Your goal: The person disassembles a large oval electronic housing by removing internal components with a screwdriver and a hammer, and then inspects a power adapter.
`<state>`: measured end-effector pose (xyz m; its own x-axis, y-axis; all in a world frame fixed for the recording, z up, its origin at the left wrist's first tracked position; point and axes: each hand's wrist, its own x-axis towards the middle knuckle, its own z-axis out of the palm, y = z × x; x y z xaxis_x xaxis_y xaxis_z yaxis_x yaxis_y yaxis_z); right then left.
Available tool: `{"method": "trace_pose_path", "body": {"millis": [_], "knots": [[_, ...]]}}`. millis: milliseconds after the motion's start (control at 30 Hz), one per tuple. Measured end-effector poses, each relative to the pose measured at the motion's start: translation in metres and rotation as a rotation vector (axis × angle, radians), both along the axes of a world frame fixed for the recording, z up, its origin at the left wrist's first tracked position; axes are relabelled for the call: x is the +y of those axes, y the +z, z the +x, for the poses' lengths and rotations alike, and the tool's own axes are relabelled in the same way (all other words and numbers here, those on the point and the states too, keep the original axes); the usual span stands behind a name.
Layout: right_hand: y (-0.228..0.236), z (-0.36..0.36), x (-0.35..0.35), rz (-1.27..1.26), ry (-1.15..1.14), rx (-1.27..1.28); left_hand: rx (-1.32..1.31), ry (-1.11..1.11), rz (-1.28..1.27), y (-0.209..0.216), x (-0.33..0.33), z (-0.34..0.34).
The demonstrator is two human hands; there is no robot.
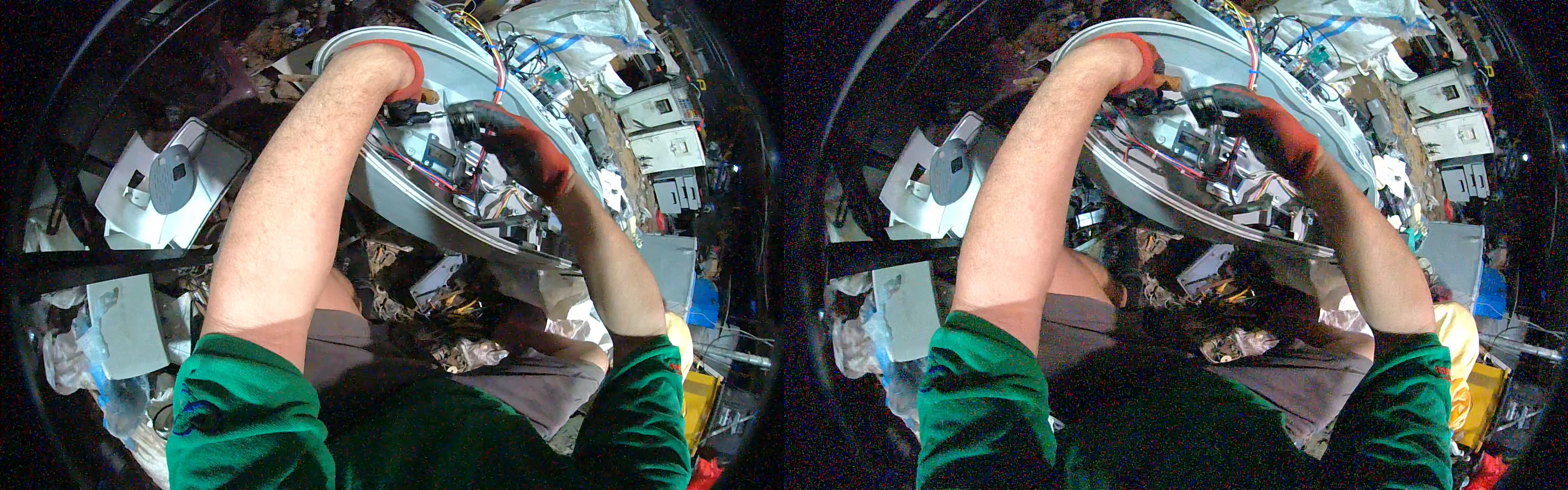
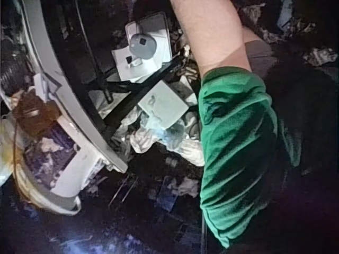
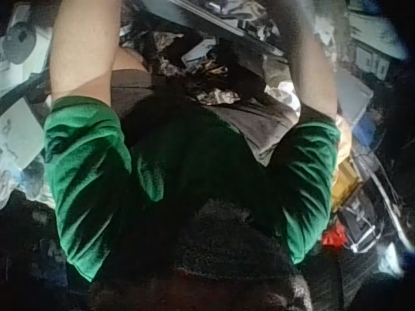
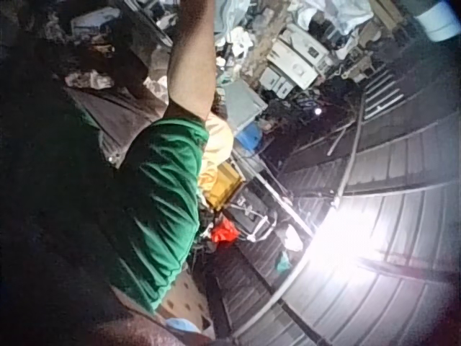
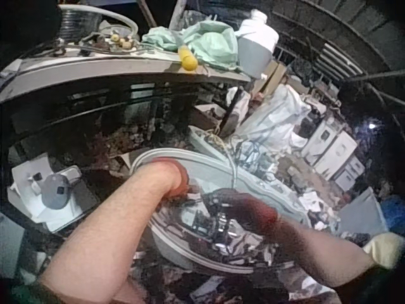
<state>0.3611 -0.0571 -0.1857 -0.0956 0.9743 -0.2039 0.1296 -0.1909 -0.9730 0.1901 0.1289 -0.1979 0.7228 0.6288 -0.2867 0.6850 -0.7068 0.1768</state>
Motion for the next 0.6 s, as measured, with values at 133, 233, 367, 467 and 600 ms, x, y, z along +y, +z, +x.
{"method": "trace_pose_path", "body": {"millis": [133,233,367,467,600], "knots": [[0.005,0.029,0.007,0.134,0.166,-0.629,0.045,-0.040,0.022,0.004,-0.004,0.004],[0.004,0.027,0.044,0.318,0.200,-1.030,0.030,-0.013,-0.009,0.006,-0.004,0.003],[0.001,0.006,0.049,0.518,0.198,-1.129,0.062,-0.040,-0.020,-0.002,0.002,0.006],[0.025,-0.008,0.038,0.400,0.223,-0.956,0.023,0.034,-0.038,-0.008,0.004,0.003],[0.043,-0.005,0.027,0.590,0.332,-1.257,0.039,0.024,-0.029,0.001,0.001,-0.001]]}}
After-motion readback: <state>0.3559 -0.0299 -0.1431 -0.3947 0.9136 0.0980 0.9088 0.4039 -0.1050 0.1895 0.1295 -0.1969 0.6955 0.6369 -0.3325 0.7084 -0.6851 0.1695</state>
